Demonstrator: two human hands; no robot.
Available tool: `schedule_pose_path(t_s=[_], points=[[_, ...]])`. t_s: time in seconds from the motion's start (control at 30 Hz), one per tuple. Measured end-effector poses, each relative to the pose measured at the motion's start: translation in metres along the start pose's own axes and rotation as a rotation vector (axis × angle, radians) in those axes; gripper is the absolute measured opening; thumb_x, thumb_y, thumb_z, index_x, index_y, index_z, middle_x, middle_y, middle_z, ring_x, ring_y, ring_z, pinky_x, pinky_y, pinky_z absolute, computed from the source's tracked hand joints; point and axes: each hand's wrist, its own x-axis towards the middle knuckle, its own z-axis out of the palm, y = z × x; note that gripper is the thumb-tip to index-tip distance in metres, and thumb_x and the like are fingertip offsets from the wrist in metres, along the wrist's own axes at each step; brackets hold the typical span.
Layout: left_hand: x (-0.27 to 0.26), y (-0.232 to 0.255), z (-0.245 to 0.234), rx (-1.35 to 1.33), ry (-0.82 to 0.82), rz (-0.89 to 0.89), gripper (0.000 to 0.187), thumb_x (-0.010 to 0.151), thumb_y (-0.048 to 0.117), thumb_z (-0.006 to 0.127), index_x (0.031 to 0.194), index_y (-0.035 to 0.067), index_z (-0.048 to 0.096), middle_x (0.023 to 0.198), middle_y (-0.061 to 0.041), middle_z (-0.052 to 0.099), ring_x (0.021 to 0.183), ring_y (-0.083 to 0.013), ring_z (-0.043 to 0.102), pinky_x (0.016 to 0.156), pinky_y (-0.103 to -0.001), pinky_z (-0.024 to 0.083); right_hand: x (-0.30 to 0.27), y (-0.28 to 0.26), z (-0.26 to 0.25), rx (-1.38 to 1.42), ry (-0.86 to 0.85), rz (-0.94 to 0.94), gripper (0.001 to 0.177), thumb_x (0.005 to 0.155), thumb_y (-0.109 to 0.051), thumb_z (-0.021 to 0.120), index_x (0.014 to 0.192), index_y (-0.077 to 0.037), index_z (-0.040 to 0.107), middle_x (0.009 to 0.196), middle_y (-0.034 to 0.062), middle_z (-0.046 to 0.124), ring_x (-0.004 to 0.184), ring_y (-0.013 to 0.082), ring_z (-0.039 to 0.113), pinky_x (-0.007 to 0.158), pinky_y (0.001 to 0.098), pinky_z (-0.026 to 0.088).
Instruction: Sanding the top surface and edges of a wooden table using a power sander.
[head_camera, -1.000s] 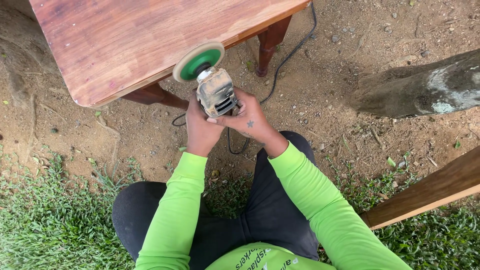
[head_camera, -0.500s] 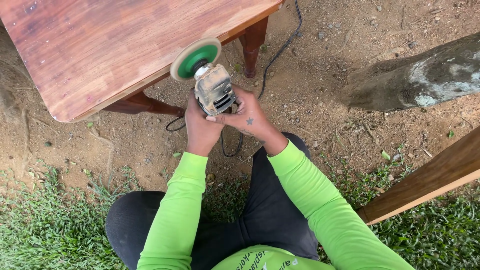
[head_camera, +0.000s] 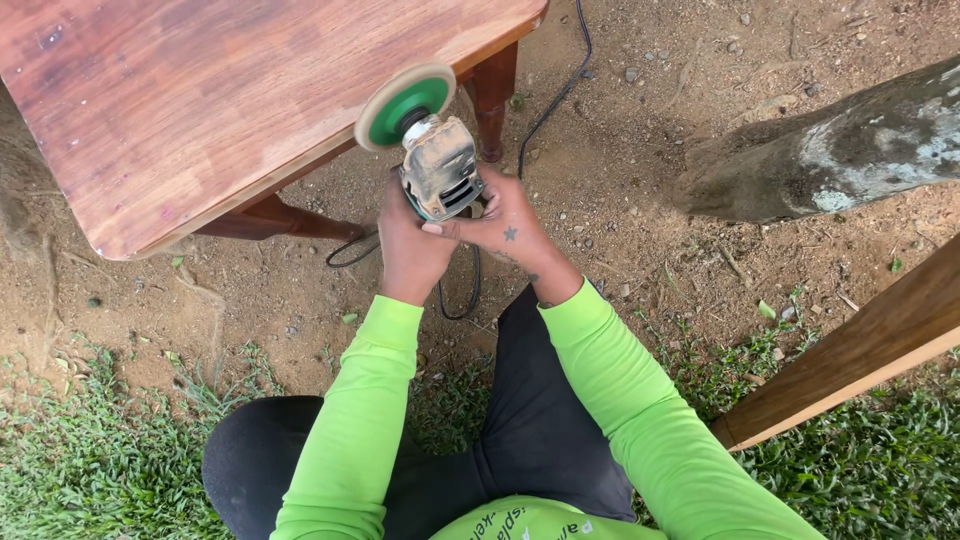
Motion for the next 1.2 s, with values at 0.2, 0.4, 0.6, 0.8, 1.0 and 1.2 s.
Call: schedule_pose_path(t_s=[0.2,0.4,0.6,0.8,1.0,1.2], points=[[0.013,0.013,0.028,0.011,-0.007,0.066,0.053,0.079,0.013,0.083,0.122,-0.002,0.055,0.111,-0.020,0.074,0.106,-0.0317,0.076,0.088,-0.039,0.059,0.001,0.004,-0.034,0.020,0.048,0.040,0.068,0.078,-0.012,0.095,0.135,0.004,0.061,0.132,0.0104,0.070,0.127,0.0180,0.064,0.116,0.0368,0.050],[0.004,0.009,0.019,-0.048,-0.019,-0.001,0.054,0.081,0.010,0.081,0.125,-0.001,0.053,0.112,-0.018,0.074,0.106,-0.0265,0.076,0.091,-0.037,0.059,0.003,-0.012,-0.020,-0.024,0.005,0.000,0.073,0.076,-0.016,0.094,0.137,0.002,0.057,0.132,0.0083,0.068,0.124,0.0153,0.064,0.112,0.0348,0.051],[-0.009,0.007,-0.007,-0.010,0.026,-0.016,0.058,0.080,0.007,0.082,0.128,-0.004,0.050,0.115,-0.016,0.073,0.107,-0.0227,0.074,0.093,-0.035,0.058,0.001,-0.011,0.004,-0.094,-0.081,0.049,0.068,0.077,-0.017,0.095,0.133,0.002,0.062,0.129,0.0101,0.072,0.121,0.0150,0.066,0.109,0.0351,0.054],[-0.002,0.009,0.010,-0.046,0.006,-0.002,0.057,0.081,0.009,0.082,0.128,-0.003,0.052,0.117,-0.016,0.073,0.109,-0.0233,0.074,0.094,-0.035,0.058,0.000,-0.009,-0.012,-0.041,-0.033,-0.010,0.067,0.078,-0.014,0.095,0.134,0.003,0.061,0.131,0.0100,0.069,0.124,0.0155,0.064,0.111,0.0354,0.052],[0.017,0.022,0.052,0.008,-0.020,0.063,0.054,0.079,0.012,0.084,0.124,0.000,0.055,0.115,-0.018,0.073,0.108,-0.0288,0.074,0.092,-0.039,0.058,0.002,0.000,-0.059,-0.007,0.026,-0.016,0.068,0.078,-0.011,0.095,0.135,0.003,0.060,0.132,0.0088,0.070,0.125,0.0160,0.064,0.114,0.0354,0.050],[0.025,0.024,0.073,0.000,-0.042,0.072,0.056,0.076,0.012,0.085,0.122,0.001,0.054,0.112,-0.018,0.072,0.107,-0.0314,0.074,0.092,-0.042,0.057,0.006,-0.017,-0.079,0.063,0.047,0.019,0.071,0.077,-0.012,0.094,0.136,0.003,0.058,0.130,0.0085,0.070,0.123,0.0149,0.063,0.113,0.0347,0.050]])
